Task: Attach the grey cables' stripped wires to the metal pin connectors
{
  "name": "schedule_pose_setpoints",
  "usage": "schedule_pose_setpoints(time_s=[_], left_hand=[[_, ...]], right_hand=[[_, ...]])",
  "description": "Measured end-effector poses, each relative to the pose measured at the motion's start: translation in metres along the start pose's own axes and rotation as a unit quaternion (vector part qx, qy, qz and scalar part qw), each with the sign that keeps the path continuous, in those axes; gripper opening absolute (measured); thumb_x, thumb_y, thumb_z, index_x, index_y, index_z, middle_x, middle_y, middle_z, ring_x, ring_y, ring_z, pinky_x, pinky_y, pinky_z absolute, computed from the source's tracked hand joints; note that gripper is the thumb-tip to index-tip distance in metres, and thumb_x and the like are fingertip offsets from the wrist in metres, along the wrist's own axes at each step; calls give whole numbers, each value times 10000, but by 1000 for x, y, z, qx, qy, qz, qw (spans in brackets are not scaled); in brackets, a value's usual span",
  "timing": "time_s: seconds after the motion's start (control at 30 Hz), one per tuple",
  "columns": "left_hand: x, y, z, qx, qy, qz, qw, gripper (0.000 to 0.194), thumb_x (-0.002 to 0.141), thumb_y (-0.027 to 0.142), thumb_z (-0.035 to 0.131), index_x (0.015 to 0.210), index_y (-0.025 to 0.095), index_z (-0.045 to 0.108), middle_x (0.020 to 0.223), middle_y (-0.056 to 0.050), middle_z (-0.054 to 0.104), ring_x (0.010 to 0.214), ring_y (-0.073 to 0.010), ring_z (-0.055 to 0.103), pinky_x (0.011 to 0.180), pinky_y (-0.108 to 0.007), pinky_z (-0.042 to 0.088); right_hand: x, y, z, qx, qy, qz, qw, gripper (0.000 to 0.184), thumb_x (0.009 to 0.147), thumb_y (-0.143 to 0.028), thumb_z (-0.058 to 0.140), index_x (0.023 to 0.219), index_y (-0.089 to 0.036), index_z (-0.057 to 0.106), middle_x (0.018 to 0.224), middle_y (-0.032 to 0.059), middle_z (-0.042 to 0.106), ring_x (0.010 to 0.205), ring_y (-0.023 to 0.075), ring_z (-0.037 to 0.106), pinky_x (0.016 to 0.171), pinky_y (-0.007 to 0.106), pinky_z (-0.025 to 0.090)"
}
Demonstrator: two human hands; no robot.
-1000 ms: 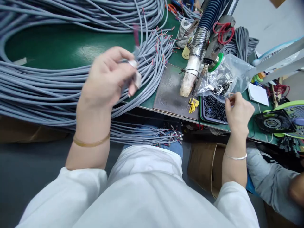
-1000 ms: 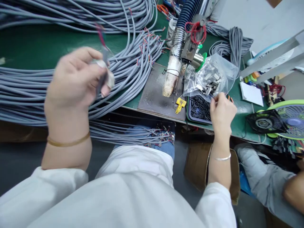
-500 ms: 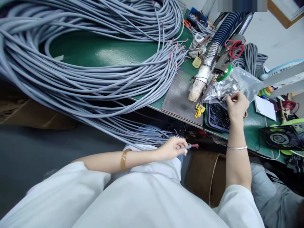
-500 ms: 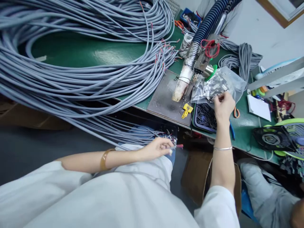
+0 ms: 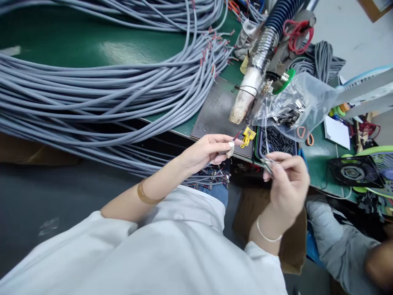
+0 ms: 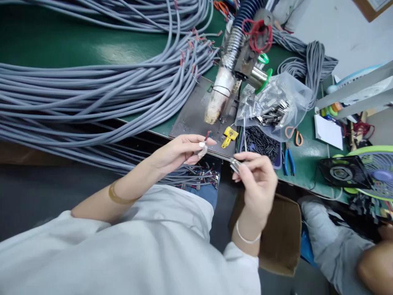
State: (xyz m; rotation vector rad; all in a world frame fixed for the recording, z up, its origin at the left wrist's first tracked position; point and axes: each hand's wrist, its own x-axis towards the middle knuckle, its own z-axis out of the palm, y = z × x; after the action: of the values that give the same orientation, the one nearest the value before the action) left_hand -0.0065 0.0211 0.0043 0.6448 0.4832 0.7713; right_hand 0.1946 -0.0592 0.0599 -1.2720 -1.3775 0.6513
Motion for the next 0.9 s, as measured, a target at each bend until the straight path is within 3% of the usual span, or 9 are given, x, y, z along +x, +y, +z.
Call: schedule_pose_setpoints(time_s=[0.13, 0.3, 0.47, 0.6, 0.7, 0.8, 0.9], left_hand=[[-1, -6, 8, 72, 7, 3, 997, 392, 708, 300, 860, 1060, 141, 792, 578, 41, 525, 462, -20, 319, 432, -193, 164], [-1, -17, 5, 106, 32, 22, 994, 360, 728, 354, 860, 996, 124, 791, 578, 34, 520, 469, -18, 284, 434, -197, 151], [0, -16, 2, 96, 86, 38, 991, 331, 733, 359, 848, 978, 147, 781, 616, 26, 557, 466, -23, 299, 424, -194, 178], [1, -16, 3, 96, 87, 31, 991, 348, 734, 366, 844, 992, 140, 786, 643, 9, 605, 461, -22, 323, 422, -193, 182], [2, -18, 3, 98, 77, 34, 992, 373, 812, 426, 768, 1036, 128, 795, 625, -5, 615, 451, -34, 370, 424, -197, 219], [2, -21, 3, 116, 59, 48, 990, 377, 882, 440, 698, 1072, 130, 799, 706, -49, 692, 473, -45, 441, 441, -198, 292], [1, -25, 4, 158, 64, 79, 982, 340, 869, 405, 732, 1071, 142, 806, 740, -54, 723, 496, -47, 466, 461, -191, 351]], right_hand=[[-6, 21, 28, -1, -33, 55, 998, 205, 939, -311, 614, 819, -211, 481, 1138, 52, 711, 538, 55, 613, 493, 218, 524], [-8, 36, 47, 24, -13, 58, 998, 191, 940, -301, 626, 826, -202, 509, 1096, 41, 703, 535, 55, 631, 514, 225, 552], [-19, 40, 61, -72, 94, -47, 992, 127, 908, -254, 669, 838, -214, 572, 1005, 33, 736, 778, 160, 750, 659, 314, 640], [-20, 47, 65, -141, 133, -142, 971, 125, 863, -164, 715, 854, -232, 611, 969, 16, 770, 844, 184, 769, 719, 351, 659], [-17, 48, 59, -170, 191, -167, 952, 140, 850, -140, 724, 880, -236, 627, 975, 21, 770, 879, 199, 770, 715, 360, 658], [-13, 44, 52, -164, 213, -138, 953, 74, 868, -180, 708, 880, -228, 653, 1035, 42, 751, 926, 223, 764, 781, 421, 660], [-11, 40, 49, -130, 158, -69, 976, 36, 898, -222, 682, 869, -222, 702, 1095, 54, 738, 997, 233, 751, 891, 471, 642]])
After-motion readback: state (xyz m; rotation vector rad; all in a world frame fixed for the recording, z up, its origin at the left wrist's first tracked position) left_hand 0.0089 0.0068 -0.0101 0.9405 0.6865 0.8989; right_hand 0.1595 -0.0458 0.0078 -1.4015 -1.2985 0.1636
